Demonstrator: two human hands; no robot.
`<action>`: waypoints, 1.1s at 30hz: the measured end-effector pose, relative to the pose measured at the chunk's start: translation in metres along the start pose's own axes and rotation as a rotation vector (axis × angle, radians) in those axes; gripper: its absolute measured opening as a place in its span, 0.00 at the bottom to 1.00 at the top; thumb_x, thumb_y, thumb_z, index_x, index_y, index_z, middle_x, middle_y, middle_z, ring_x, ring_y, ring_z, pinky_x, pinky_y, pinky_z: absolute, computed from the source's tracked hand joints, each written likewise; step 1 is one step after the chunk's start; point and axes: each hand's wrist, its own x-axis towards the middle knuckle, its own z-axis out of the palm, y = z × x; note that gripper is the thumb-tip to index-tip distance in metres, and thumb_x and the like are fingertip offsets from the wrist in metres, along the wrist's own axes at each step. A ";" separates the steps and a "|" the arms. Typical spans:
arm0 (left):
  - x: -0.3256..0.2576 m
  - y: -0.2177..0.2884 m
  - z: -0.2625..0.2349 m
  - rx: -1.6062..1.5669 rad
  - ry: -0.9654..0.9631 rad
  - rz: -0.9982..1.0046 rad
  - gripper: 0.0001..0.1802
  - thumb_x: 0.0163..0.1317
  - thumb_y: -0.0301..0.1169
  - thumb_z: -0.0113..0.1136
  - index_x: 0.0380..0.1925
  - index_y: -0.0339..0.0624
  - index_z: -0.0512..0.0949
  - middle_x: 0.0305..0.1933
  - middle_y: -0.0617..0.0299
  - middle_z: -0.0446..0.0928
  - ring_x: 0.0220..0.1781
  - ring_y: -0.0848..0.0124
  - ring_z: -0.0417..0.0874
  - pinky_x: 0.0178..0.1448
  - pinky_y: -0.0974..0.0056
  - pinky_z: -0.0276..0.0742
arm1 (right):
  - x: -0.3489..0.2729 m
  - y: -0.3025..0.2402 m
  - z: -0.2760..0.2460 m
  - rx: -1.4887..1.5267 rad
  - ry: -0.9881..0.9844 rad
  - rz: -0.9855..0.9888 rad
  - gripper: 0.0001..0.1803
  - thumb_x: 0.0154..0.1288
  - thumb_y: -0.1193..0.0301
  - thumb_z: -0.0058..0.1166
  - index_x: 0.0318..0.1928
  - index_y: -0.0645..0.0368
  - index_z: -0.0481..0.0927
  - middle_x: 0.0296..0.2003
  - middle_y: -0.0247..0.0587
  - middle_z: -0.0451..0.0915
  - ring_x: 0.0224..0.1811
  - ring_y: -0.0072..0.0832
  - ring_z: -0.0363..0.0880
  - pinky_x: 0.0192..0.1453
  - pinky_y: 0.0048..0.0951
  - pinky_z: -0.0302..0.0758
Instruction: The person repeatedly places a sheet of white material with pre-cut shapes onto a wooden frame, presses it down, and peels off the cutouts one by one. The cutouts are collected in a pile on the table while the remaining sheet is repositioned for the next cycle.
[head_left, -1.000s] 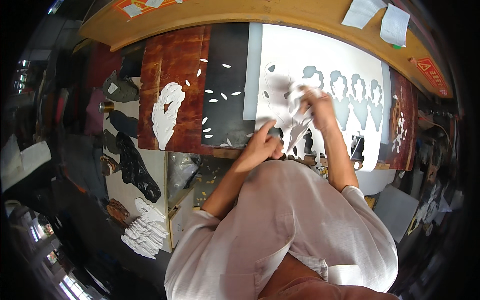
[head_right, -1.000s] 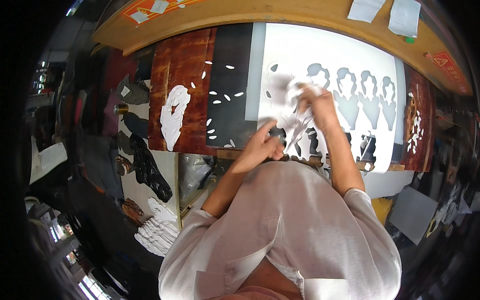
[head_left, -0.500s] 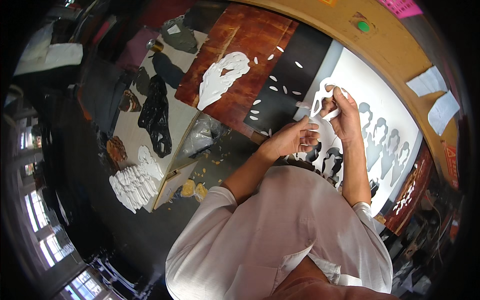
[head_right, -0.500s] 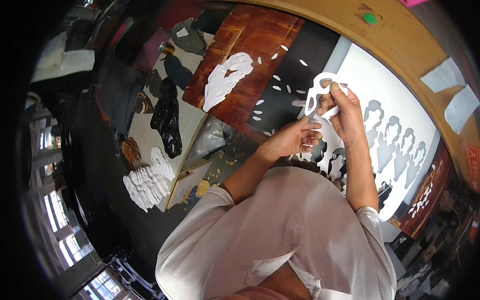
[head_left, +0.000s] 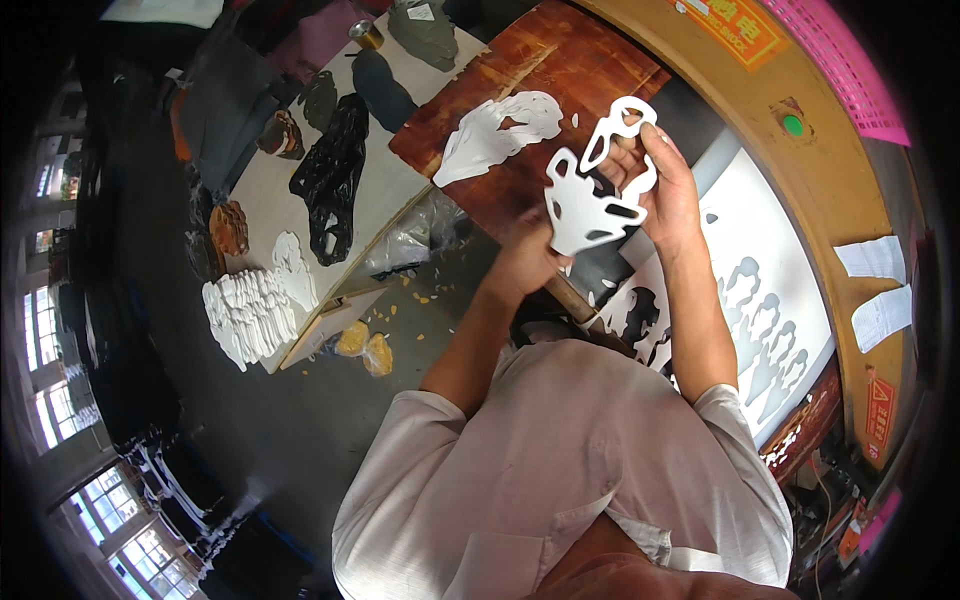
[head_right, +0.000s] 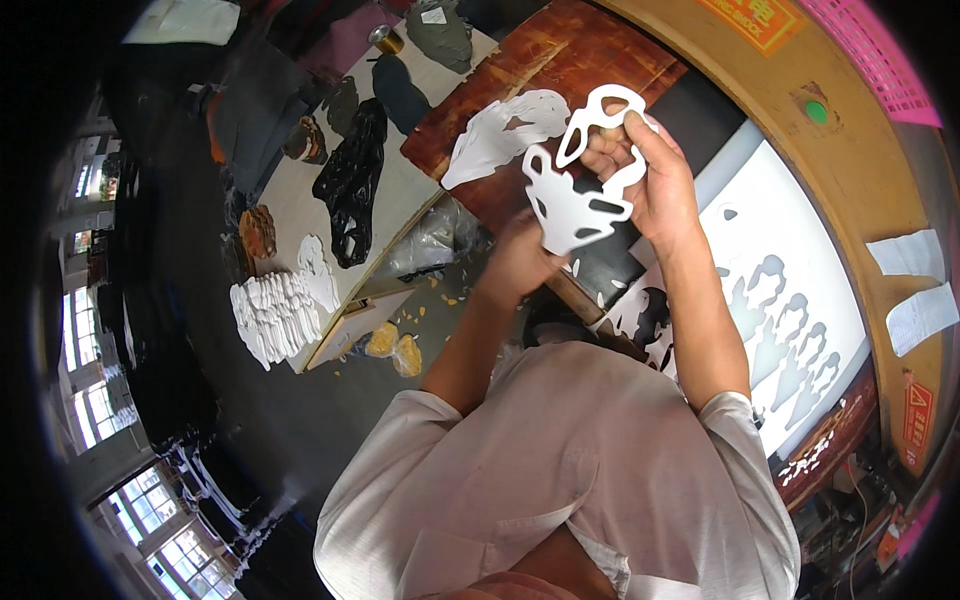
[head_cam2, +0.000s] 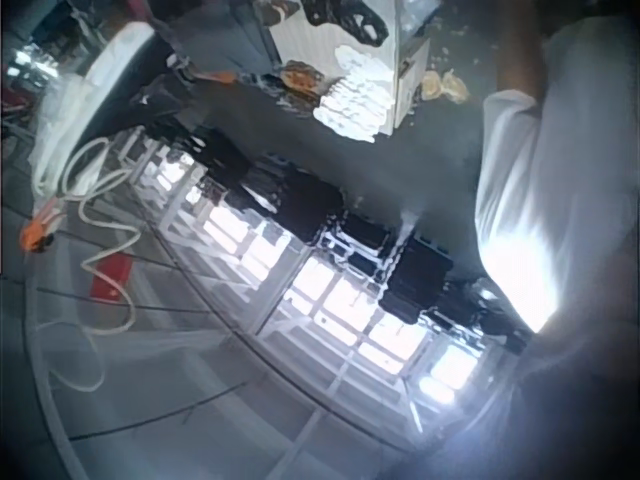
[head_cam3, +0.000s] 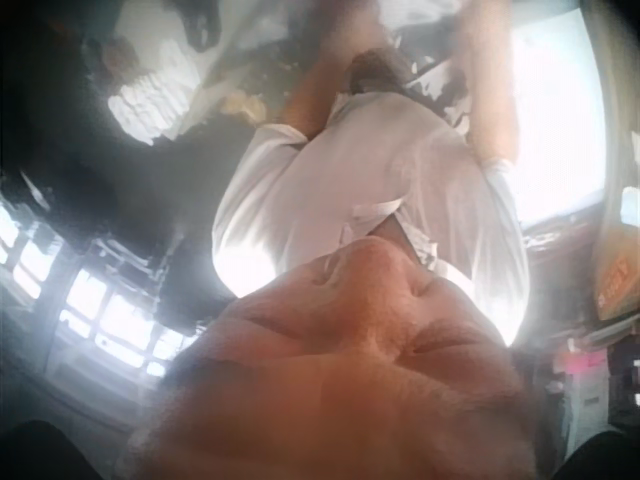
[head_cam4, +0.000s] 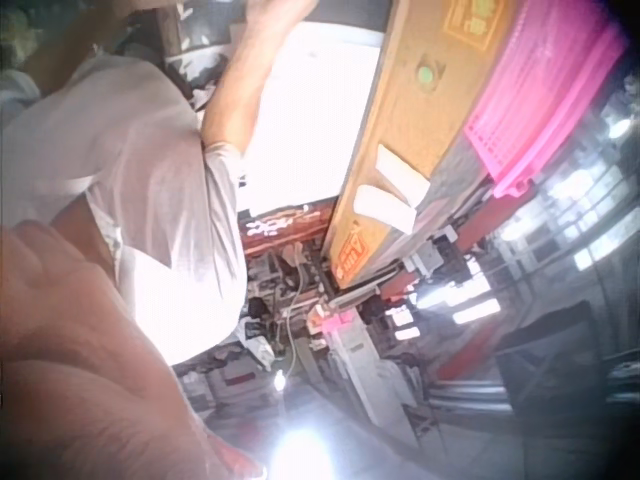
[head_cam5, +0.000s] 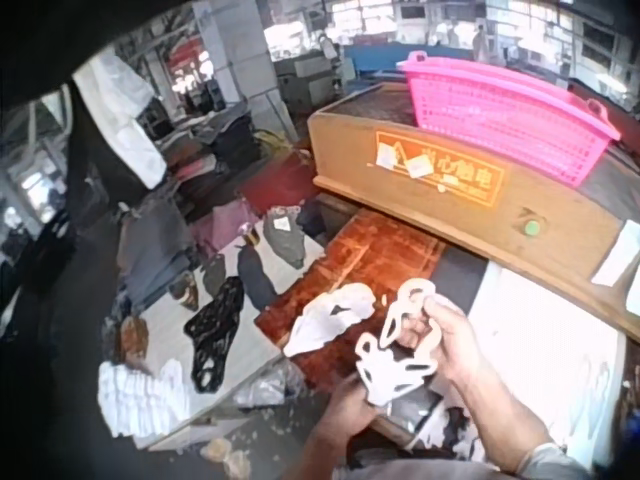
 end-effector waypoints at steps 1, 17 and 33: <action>0.001 0.009 -0.008 0.102 0.031 0.053 0.20 0.81 0.47 0.54 0.58 0.45 0.80 0.46 0.66 0.84 0.39 0.74 0.80 0.35 0.64 0.73 | 0.007 -0.001 0.000 -0.051 0.031 -0.003 0.17 0.82 0.64 0.56 0.58 0.64 0.81 0.41 0.38 0.83 0.44 0.25 0.85 0.51 0.32 0.85; 0.076 0.096 -0.138 1.764 0.467 -0.050 0.52 0.61 0.55 0.74 0.76 0.34 0.66 0.63 0.32 0.78 0.64 0.43 0.81 0.66 0.46 0.78 | 0.130 0.085 -0.066 -1.338 0.200 -0.064 0.23 0.65 0.56 0.68 0.49 0.63 0.83 0.43 0.55 0.88 0.49 0.51 0.86 0.56 0.45 0.79; 0.068 0.076 -0.142 1.889 0.402 -0.090 0.47 0.51 0.43 0.83 0.67 0.37 0.70 0.58 0.39 0.78 0.59 0.37 0.80 0.65 0.43 0.77 | 0.221 0.130 -0.083 -1.154 0.003 -0.008 0.23 0.71 0.66 0.65 0.64 0.58 0.85 0.51 0.47 0.90 0.52 0.36 0.88 0.60 0.33 0.81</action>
